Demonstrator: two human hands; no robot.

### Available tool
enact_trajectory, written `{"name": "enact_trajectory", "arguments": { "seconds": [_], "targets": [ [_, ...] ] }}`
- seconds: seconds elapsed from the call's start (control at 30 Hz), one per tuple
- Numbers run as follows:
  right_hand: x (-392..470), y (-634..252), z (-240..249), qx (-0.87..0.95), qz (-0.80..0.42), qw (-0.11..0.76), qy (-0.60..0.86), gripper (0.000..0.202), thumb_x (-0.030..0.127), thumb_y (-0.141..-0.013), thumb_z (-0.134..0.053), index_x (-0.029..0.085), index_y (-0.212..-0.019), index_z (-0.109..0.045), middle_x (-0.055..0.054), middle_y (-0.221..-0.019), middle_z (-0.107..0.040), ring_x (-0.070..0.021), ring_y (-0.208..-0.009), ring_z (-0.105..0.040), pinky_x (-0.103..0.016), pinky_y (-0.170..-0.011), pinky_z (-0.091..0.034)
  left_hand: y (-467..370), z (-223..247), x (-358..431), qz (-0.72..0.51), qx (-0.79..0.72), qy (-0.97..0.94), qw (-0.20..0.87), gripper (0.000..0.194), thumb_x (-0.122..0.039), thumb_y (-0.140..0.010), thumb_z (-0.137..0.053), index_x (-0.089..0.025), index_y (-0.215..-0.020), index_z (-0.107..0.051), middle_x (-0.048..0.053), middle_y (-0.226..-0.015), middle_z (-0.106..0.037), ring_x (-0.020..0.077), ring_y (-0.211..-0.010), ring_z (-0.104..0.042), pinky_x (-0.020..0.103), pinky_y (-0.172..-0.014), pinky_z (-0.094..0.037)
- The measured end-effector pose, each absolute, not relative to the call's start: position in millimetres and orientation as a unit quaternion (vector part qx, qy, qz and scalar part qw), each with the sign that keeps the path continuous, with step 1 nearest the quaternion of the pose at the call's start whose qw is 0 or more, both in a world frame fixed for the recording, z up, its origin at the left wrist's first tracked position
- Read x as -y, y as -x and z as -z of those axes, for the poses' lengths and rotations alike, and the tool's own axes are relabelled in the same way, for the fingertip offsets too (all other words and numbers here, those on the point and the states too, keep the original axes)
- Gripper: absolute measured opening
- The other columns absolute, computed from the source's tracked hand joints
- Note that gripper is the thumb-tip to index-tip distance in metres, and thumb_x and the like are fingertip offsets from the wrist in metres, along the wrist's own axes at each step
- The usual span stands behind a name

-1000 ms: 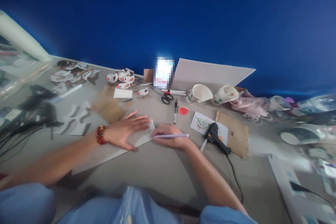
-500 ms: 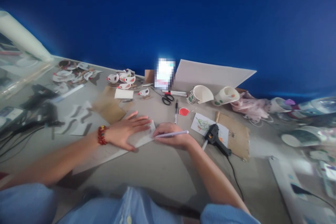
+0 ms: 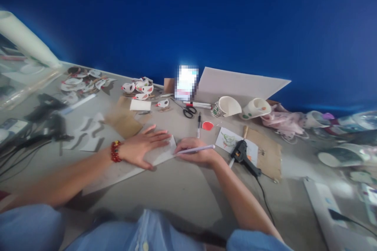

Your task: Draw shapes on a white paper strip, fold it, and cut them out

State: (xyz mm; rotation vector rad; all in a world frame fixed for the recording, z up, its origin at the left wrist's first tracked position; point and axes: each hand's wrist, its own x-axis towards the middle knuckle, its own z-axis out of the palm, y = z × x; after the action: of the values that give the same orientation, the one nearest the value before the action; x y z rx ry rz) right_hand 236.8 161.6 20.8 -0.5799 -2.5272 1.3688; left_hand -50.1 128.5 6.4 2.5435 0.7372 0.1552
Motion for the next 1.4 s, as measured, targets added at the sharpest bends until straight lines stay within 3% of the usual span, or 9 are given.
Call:
{"name": "enact_trajectory", "arguments": {
  "seconds": [0.97,1.4],
  "targets": [
    [-180.3,-228.8,-32.5,0.865,-0.475,0.057,0.153,0.026,0.036,-0.092,-0.059,0.014,-0.100,-0.071,-0.006,-0.088,-0.069,-0.0149,-0.079,-0.062,-0.027,-0.076,-0.048,50.0,-8.8,-128.6,-0.056,-0.270,-0.931,0.241,0.094,-0.069,-0.074,-0.061,-0.024,-0.150,-0.028,0.012,-0.158,-0.024,0.0342,-0.145,-0.020,0.057,-0.116,0.004],
    [-178.0,-232.0,-32.2,0.874,-0.458,0.058,0.151,0.025,0.034,-0.093,-0.056,0.015,-0.102,-0.070,-0.006,-0.087,-0.068,-0.0154,-0.080,-0.062,-0.028,-0.077,-0.048,50.2,-5.2,-129.1,-0.062,-0.263,-0.932,0.241,0.096,-0.069,-0.074,-0.060,-0.025,-0.152,-0.024,0.012,-0.159,-0.023,0.0353,-0.145,-0.019,0.058,-0.116,0.005]
  ]
}}
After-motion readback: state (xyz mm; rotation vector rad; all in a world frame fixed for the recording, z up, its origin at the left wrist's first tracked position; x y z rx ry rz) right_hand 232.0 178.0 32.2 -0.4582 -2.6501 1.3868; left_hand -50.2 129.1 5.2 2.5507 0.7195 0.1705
